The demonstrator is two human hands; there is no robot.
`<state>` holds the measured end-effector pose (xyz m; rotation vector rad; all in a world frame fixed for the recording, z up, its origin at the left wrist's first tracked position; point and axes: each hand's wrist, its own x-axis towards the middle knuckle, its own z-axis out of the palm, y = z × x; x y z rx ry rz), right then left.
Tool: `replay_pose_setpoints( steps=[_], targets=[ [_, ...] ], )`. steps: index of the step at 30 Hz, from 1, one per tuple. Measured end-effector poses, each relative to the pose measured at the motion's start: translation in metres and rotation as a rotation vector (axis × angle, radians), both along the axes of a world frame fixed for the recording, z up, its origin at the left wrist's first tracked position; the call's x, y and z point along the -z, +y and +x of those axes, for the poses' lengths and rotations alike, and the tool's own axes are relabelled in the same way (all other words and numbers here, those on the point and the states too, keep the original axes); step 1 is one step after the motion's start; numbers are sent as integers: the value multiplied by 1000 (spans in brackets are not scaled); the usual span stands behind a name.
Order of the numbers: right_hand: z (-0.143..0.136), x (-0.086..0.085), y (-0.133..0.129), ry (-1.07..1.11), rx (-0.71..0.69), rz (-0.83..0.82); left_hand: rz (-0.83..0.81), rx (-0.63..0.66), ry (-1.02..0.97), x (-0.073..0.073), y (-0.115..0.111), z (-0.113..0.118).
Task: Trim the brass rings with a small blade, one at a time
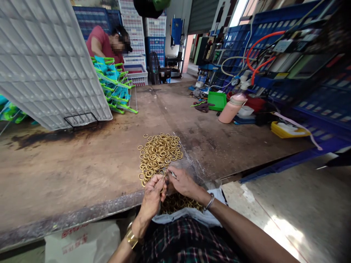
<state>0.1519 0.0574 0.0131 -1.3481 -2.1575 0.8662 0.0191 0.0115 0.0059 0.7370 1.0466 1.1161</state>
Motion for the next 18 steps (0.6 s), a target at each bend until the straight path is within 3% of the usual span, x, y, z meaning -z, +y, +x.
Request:
replay_pose_setpoints(
  steps=[6,13,18],
  targets=[
    [4,7,-10,-312,-108,145,62,11,92,2,-2,0],
    [0,1,-11,-414,-130,96,88,14,151,4,-2,-1],
    [5,2,-5,-468,-95,54,114,67,216,-8,-8,0]
  ],
)
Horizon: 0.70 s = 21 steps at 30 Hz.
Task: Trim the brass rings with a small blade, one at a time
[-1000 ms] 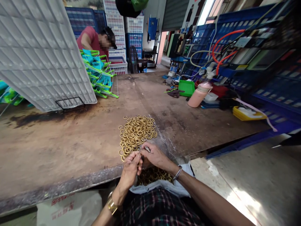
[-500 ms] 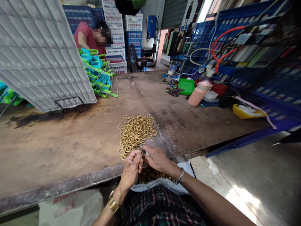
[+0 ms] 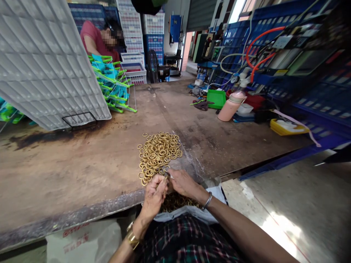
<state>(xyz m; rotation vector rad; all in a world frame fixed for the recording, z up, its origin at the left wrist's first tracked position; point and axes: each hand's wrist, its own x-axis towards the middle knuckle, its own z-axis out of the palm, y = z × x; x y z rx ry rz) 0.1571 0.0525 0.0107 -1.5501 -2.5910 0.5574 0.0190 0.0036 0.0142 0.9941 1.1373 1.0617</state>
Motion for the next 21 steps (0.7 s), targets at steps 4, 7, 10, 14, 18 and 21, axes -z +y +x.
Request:
replay_pose_setpoints(
  steps=[4,7,10,14,18,21],
  targets=[
    [5,3,12,-25,84,48,-108,171,-144,-6,-13,10],
    [-2,3,24,44,121,101,-336,239,-252,10,-21,19],
    [-17,3,36,104,131,148,-586,218,-317,36,-25,23],
    [-37,4,47,86,135,159,-742,103,-386,58,-24,23],
    [-47,3,52,0,170,143,-802,-61,-454,58,-22,26],
    [-48,5,56,-27,202,139,-811,-118,-496,56,-22,29]
  ],
)
